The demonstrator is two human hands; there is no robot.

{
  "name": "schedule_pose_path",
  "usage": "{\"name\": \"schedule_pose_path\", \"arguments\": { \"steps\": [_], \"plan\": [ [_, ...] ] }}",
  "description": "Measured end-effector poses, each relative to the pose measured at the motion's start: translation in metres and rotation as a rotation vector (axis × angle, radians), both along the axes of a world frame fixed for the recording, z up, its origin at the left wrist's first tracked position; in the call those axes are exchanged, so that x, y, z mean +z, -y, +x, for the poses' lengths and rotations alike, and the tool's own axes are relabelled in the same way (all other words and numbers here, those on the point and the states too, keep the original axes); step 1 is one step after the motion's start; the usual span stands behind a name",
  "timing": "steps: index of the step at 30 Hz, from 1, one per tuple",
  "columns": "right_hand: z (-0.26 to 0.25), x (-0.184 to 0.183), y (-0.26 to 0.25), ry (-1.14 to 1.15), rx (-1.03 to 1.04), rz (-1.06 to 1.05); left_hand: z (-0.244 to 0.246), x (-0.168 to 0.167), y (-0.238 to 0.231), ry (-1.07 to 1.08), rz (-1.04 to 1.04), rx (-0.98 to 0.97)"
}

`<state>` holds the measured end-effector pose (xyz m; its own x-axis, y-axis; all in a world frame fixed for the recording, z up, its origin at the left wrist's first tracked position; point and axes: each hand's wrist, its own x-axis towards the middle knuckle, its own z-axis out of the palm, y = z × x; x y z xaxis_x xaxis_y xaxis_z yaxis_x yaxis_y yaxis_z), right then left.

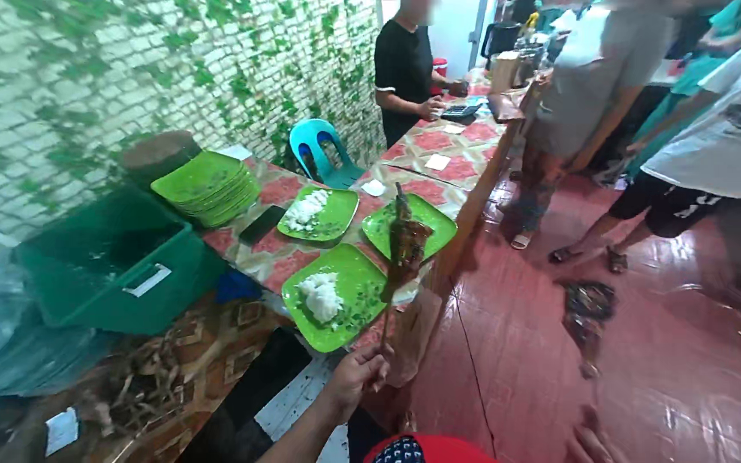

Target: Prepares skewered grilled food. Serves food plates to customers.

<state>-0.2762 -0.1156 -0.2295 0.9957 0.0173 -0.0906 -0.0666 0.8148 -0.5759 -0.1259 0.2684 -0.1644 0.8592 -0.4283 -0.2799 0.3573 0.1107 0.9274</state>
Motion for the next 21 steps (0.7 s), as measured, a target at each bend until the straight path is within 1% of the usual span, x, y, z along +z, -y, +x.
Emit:
{"name": "schedule_pose_path", "arguments": {
  "steps": [3,5,8,10,12,15,17,19,21],
  "plan": [
    [0.095,0.014,-0.043,0.107,0.23,0.006,0.024,0.016,-0.019,-0.011,0.025,0.188],
    [0.153,0.034,-0.077,0.114,0.327,-0.009,0.034,0.018,-0.027,-0.044,0.076,0.276],
    [0.234,0.061,-0.135,0.115,0.419,-0.009,0.04,0.002,-0.035,-0.136,0.133,0.364],
    [0.284,0.073,-0.175,0.088,0.486,0.048,0.039,-0.012,-0.035,-0.207,0.156,0.392],
    [0.328,0.08,-0.215,0.001,0.519,0.134,0.036,-0.028,-0.032,-0.273,0.17,0.432],
    [0.388,0.074,-0.269,-0.133,0.556,0.295,0.033,-0.045,-0.022,-0.342,0.18,0.498],
    [0.424,0.065,-0.301,-0.206,0.556,0.391,0.033,-0.05,-0.018,-0.344,0.195,0.511],
    [0.451,0.056,-0.33,-0.268,0.529,0.485,0.034,-0.053,-0.016,-0.355,0.284,0.538],
    [0.468,0.05,-0.353,-0.337,0.496,0.549,0.036,-0.051,-0.014,-0.398,0.434,0.567]
  ]
}}
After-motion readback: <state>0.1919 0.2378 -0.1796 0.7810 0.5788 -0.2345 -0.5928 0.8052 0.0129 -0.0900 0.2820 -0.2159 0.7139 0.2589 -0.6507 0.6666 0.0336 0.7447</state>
